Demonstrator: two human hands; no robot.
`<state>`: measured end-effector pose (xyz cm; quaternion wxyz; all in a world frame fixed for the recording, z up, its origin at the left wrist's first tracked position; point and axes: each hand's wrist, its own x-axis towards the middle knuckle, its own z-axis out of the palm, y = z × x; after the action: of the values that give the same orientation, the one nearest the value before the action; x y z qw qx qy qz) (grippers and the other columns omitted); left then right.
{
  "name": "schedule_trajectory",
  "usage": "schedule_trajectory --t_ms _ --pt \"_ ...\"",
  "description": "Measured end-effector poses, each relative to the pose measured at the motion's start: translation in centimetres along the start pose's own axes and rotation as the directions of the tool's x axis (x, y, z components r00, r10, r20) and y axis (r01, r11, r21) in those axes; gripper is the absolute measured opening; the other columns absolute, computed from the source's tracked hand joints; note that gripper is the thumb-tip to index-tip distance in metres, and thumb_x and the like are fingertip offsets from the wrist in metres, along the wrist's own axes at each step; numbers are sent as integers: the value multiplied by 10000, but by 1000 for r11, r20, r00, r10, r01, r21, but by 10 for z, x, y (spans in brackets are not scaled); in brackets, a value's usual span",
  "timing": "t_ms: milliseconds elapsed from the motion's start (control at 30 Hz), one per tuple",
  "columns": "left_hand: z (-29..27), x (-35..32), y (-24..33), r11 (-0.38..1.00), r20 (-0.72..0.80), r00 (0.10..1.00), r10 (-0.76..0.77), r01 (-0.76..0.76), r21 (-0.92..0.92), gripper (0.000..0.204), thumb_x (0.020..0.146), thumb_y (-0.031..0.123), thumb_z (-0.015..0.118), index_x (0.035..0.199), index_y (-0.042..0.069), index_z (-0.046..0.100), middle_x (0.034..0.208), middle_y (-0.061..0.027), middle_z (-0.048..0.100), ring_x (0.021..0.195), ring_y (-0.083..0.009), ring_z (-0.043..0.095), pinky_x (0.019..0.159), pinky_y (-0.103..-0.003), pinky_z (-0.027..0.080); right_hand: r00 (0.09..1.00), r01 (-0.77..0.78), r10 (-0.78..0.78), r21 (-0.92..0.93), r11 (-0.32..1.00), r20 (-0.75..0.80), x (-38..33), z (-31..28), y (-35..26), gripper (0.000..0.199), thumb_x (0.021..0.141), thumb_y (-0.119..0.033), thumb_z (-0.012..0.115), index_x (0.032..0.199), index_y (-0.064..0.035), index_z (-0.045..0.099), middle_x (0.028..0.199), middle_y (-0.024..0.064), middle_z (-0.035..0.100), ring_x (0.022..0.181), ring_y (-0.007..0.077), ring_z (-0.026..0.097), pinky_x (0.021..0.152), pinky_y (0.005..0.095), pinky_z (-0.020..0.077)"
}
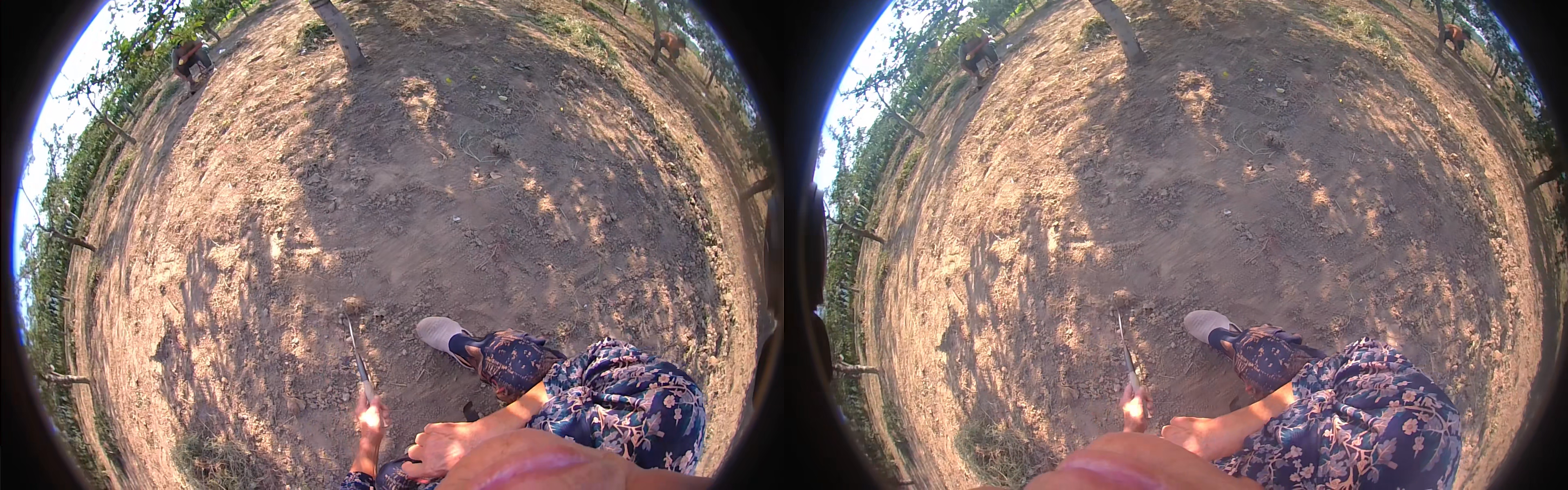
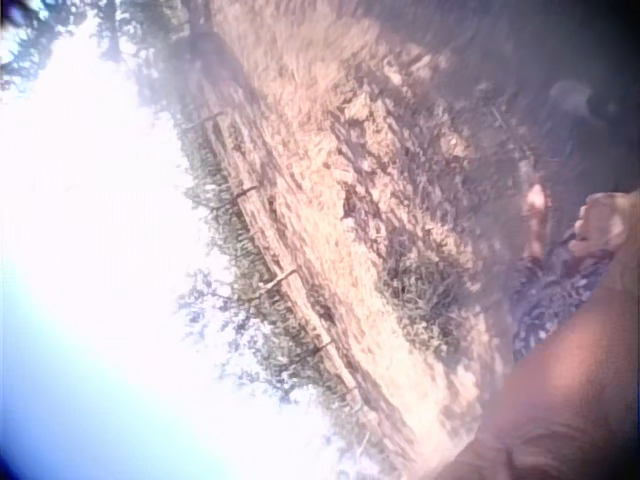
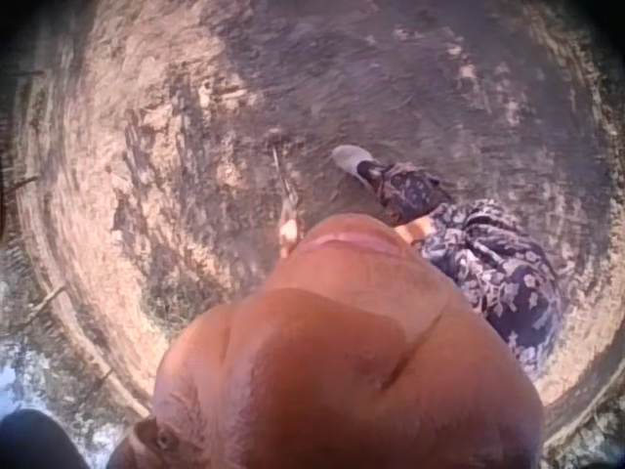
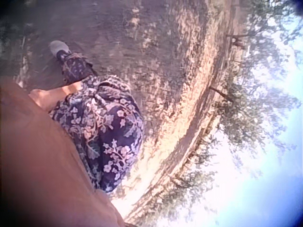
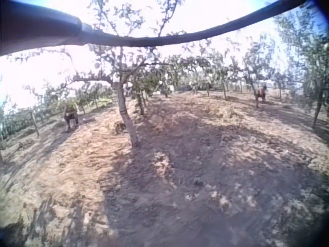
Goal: The person uses a hand scythe and their hands to scrape the soil and pull weeds around the base of a tree in an orchard, occasionally moving aside dirt and debris.
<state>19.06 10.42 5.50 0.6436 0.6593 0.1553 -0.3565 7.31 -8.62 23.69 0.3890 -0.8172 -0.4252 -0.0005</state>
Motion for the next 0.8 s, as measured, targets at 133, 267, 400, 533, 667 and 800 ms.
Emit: schedule_trajectory --t_ms 133,267,400,533,667,800 --pt "-10 18 2 995 -15 999 46 -44 85 97 911 141 511 980 76 491 573 -23 470 397 -115 450 321 -262 361 997 3 -4 12 1000 80 3 -14 -9 361 806 -313 521 1042 -44 470 882 123 548 820 293 601 659 418 491" --pt "22 97 68 988 -39 987 157 -156 14 77 904 135 505 904 63 477 555 -28 461 376 -120 442 313 -269 358 986 -37 65 -178 983 153 9 -49 -22 343 776 -259 532 1062 -77 481 841 55 536 823 219 589 669 345 463" --pt "28 171 143 980 -103 980 169 -178 -86 156 922 185 529 862 77 435 575 -26 441 427 -117 443 329 -241 343 996 -57 77 -338 940 47 13 -60 -28 262 738 -214 529 980 -116 503 764 -11 492 766 146 552 662 281 396" --pt "39 191 162 951 -129 983 129 -160 -264 138 909 157 543 880 71 439 591 -53 481 440 -141 469 362 -293 397 993 -118 104 -385 916 -56 20 -56 -30 164 692 -216 541 824 -129 497 697 -24 441 717 131 520 690 278 337" --pt "45 160 115 968 -43 974 222 -225 -114 122 920 158 524 883 62 457 591 -33 491 430 -111 464 351 -261 382 991 -135 121 -387 912 -60 22 -58 -32 174 682 -209 544 821 -107 525 686 -22 460 730 139 527 681 285 365" --pt "24 67 60 963 -7 996 92 -87 255 176 910 166 529 1038 46 517 564 -15 479 397 -96 427 331 -257 353 993 -114 95 -347 931 -70 22 -62 -35 205 684 -197 558 844 -71 544 703 -4 489 739 158 540 655 297 393"
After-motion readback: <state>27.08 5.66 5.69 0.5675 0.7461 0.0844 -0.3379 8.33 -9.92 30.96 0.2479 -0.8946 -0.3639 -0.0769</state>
